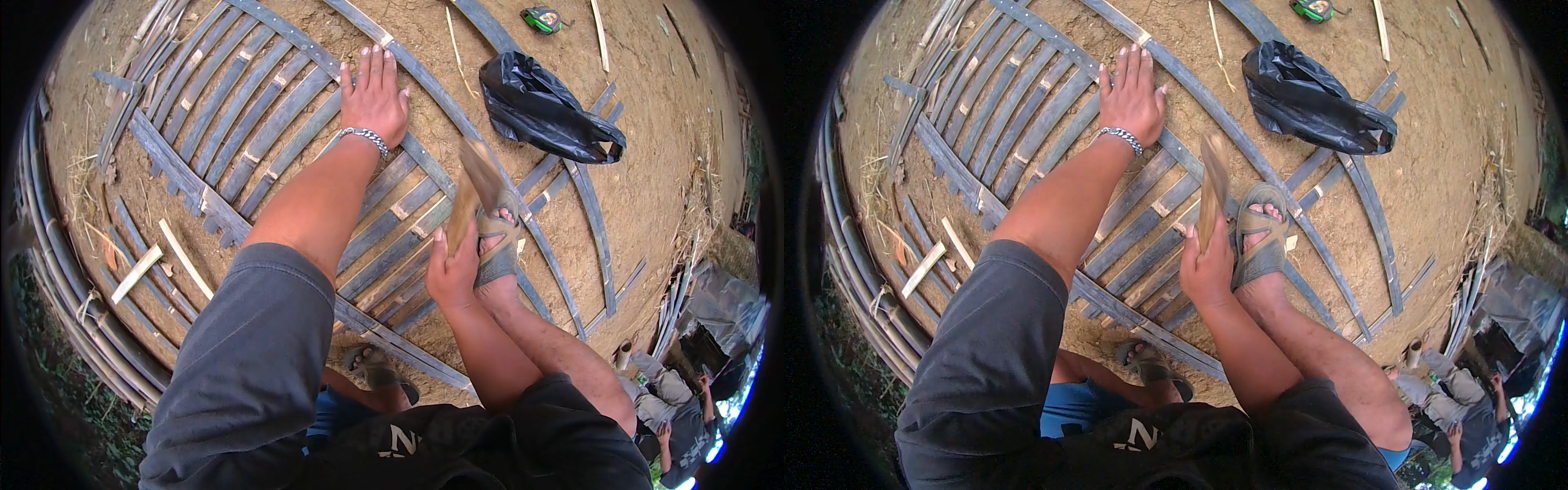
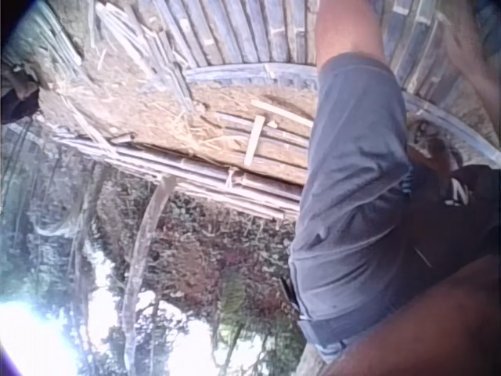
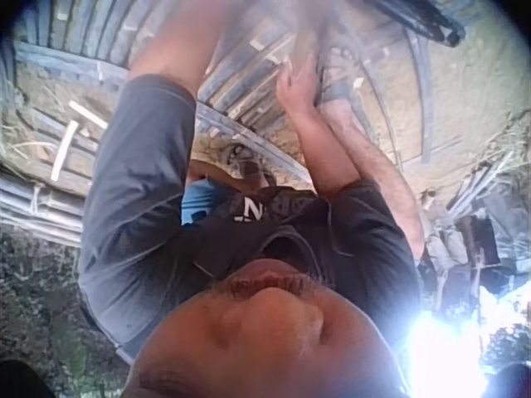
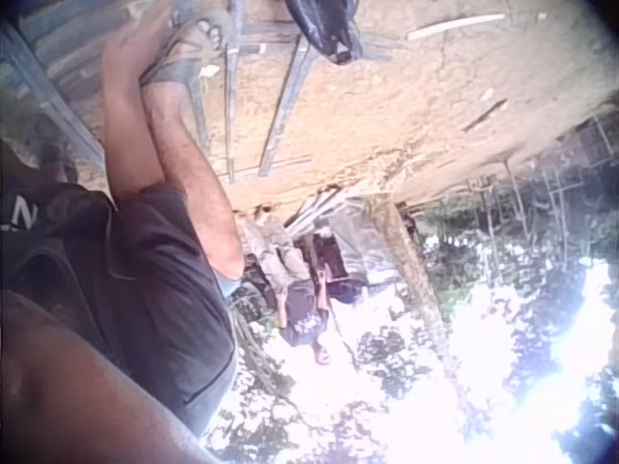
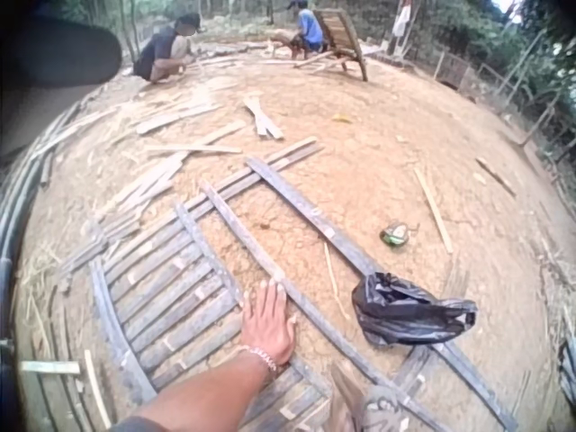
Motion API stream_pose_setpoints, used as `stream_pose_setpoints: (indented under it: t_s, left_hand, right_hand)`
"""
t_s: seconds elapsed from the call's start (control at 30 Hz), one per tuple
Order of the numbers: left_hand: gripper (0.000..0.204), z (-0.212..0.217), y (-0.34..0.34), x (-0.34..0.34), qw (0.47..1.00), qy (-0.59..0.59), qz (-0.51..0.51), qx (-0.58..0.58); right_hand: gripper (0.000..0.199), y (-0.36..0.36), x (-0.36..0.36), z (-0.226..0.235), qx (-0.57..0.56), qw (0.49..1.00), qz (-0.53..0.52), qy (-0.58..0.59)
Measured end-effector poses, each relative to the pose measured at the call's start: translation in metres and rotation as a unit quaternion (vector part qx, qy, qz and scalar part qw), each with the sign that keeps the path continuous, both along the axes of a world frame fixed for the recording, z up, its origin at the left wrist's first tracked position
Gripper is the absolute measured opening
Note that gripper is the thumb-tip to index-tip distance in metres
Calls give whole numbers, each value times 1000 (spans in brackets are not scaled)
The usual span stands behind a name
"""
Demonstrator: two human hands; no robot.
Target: The person assembles a bamboo frame by hammering nails into intersecting bamboo strips. They repeatedly pick up nails from a black plastic bag and secure the strips together using a hammer.
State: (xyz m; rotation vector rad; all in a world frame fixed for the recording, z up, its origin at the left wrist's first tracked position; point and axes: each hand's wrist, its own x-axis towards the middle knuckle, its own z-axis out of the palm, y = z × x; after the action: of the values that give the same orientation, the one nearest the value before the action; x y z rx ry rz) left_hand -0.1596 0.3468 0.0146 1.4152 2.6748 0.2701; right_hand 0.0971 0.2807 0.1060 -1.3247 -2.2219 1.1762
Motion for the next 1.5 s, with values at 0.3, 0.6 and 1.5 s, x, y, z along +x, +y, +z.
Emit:
stream_pose_setpoints:
  t_s: [0.3, 0.6, 1.5]
  left_hand:
    - [67, 3, 1, 1, 1000, -3, 3, -3]
    - [67, 3, 2, -1, 1000, 2, 4, -4]
    - [67, 5, 2, 5, 1000, 2, -2, -12]
  right_hand:
    - [62, -15, 15, -28, -53, 999, 1, -7]
    - [54, 2, 5, -18, 16, 999, -28, 1]
    - [55, 25, -4, -13, -106, 978, 56, -171]
